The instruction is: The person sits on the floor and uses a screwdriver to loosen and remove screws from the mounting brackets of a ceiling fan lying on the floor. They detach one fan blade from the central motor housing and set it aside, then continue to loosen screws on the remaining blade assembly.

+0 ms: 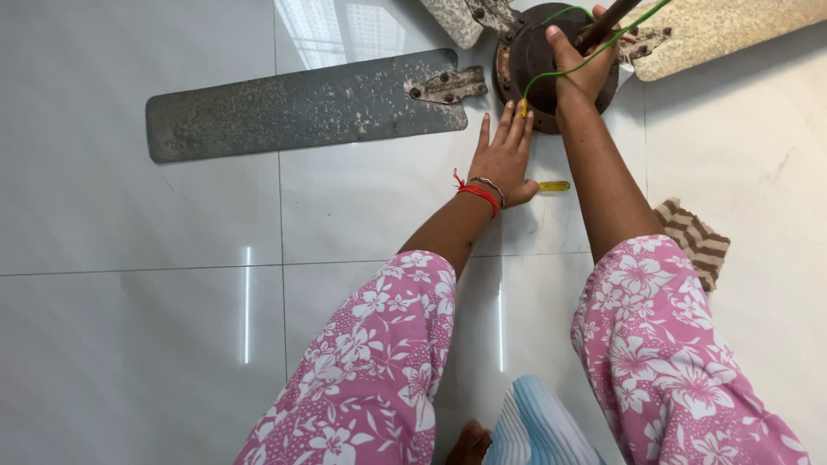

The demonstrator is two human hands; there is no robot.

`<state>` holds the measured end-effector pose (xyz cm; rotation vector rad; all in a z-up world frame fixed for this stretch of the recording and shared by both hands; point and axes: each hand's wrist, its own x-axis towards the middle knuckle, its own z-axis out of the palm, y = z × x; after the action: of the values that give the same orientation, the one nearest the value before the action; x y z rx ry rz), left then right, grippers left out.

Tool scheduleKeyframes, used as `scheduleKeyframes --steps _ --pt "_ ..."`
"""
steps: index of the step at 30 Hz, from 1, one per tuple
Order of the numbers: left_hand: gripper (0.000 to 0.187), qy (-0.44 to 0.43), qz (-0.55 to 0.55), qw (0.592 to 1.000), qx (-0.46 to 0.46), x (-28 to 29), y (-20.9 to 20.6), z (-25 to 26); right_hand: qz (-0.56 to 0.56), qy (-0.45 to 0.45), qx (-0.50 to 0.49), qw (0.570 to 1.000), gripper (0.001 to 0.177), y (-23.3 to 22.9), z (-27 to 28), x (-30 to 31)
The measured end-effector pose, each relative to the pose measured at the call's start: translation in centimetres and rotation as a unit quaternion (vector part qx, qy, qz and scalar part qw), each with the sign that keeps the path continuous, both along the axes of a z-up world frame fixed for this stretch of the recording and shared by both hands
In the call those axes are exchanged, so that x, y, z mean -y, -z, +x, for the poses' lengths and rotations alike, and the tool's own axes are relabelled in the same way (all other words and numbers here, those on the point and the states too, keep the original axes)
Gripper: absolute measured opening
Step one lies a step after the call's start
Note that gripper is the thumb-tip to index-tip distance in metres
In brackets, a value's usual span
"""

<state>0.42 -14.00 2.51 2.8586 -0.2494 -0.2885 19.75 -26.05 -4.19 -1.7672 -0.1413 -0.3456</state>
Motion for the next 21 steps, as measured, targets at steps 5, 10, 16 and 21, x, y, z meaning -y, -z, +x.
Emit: scheduleKeyframes --steps 5,10,16,21 --pt "0.108 0.018 -0.014 1.000 -0.002 0.3 0.2 -0.3 -0.032 0.098 -0.048 0.994 0.030 0.1 -0.1 -0.6" --pt "0.103 0.039 -0.007 0.999 0.016 1.3 -0.1 -1.0 0.029 0.009 -0.074 0.997 0.026 -0.8 -0.3 0.5" --pt "0.105 0.072 -0.003 0.997 0.003 2.6 -1.1 -1.8 0.063 -0.139 -0.106 0.983 0.032 -3.5 -1.4 3.0" --pt "0.094 0.134 -0.004 0.991 0.024 2.7 0.5 -1.1 0.107 -0.196 -0.136 0.965 0.040 -5.2 -2.2 3.6"
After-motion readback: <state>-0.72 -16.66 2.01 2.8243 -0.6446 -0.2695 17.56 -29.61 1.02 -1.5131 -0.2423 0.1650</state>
